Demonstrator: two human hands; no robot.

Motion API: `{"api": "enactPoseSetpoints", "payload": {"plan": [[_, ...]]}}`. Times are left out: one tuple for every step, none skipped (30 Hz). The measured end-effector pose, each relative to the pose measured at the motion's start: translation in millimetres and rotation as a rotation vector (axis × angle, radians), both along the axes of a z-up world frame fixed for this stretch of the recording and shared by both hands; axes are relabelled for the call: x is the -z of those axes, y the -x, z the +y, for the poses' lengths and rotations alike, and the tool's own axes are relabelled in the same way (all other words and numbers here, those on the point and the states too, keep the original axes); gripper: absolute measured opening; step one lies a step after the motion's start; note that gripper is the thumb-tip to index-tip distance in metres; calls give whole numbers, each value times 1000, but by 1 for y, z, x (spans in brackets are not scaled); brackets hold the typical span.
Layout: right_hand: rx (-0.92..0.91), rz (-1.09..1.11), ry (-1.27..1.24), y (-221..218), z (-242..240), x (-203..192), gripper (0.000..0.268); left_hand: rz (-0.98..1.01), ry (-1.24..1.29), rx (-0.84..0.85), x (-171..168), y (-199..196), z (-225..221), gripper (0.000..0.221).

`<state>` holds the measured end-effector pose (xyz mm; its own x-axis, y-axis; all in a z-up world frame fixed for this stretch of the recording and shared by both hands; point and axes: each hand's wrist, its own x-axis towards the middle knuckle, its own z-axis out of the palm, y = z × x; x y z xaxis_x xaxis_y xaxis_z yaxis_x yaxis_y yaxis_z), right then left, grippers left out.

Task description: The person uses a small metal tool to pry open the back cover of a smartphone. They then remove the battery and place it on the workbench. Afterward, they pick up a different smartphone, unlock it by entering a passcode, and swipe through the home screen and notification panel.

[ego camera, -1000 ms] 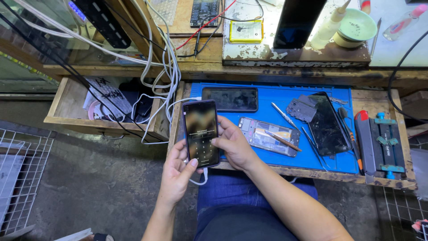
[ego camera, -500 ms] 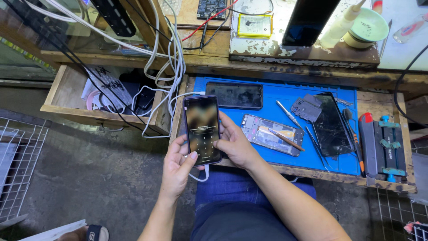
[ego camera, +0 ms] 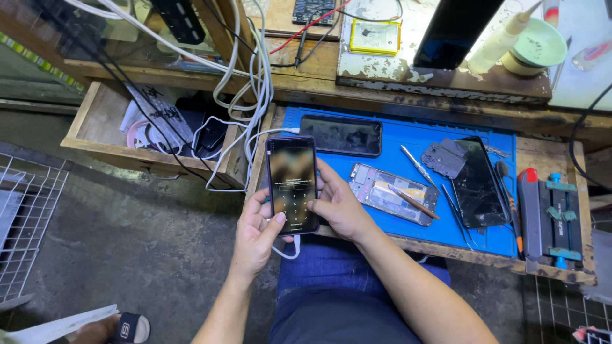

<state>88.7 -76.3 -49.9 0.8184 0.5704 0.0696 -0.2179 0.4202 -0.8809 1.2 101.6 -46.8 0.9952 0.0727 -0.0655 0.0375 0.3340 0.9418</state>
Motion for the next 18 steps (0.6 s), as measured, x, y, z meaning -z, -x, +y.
{"api": "enactPoseSetpoints", "payload": {"plan": [[-10,7,4,0,0,0,90,4,-3,-3,1,0,1,51],[-15,11,0,0,0,0,90,-10,12,6,3,0,1,50],[-23,16,-3,0,0,1,90,-23,28,12,4,0,2,50],[-31,22,-6,1,0,2,91,-37,44,17,6,1,2,50],[-33,8,-16,0,0,3,90,-40,48,16,8,0,2,50],[-35,-5,-26,-1,0,5,90,-43,53,15,10,-2,1,51],[-43,-15,-35,0,0,6,90,-43,57,8,11,-1,1,51],[-43,-13,-32,2,0,7,90,-19,61,7,12,0,2,49],[-46,-18,-29,2,-1,7,91,-2,64,4,12,-2,3,48],[-50,-24,-26,2,-1,6,91,15,69,0,12,-1,2,46],[-57,-49,-15,1,0,4,92,3,81,-6,12,-3,2,44],[-65,-74,-5,1,0,2,93,-9,93,-12,11,-6,0,42],[-73,-87,11,4,0,2,94,-9,112,-19,12,-3,-2,40],[-81,-96,17,4,0,2,94,-17,118,-24,12,-1,-3,39],[-79,-107,20,4,0,3,95,-26,122,-18,12,-2,-2,38],[-76,-117,23,4,0,3,95,-34,125,-12,12,-3,-2,36],[-77,-109,20,4,0,3,95,-26,121,-11,10,-3,-1,36],[-79,-101,17,4,1,3,95,-19,117,-10,9,-4,-1,36]]}}
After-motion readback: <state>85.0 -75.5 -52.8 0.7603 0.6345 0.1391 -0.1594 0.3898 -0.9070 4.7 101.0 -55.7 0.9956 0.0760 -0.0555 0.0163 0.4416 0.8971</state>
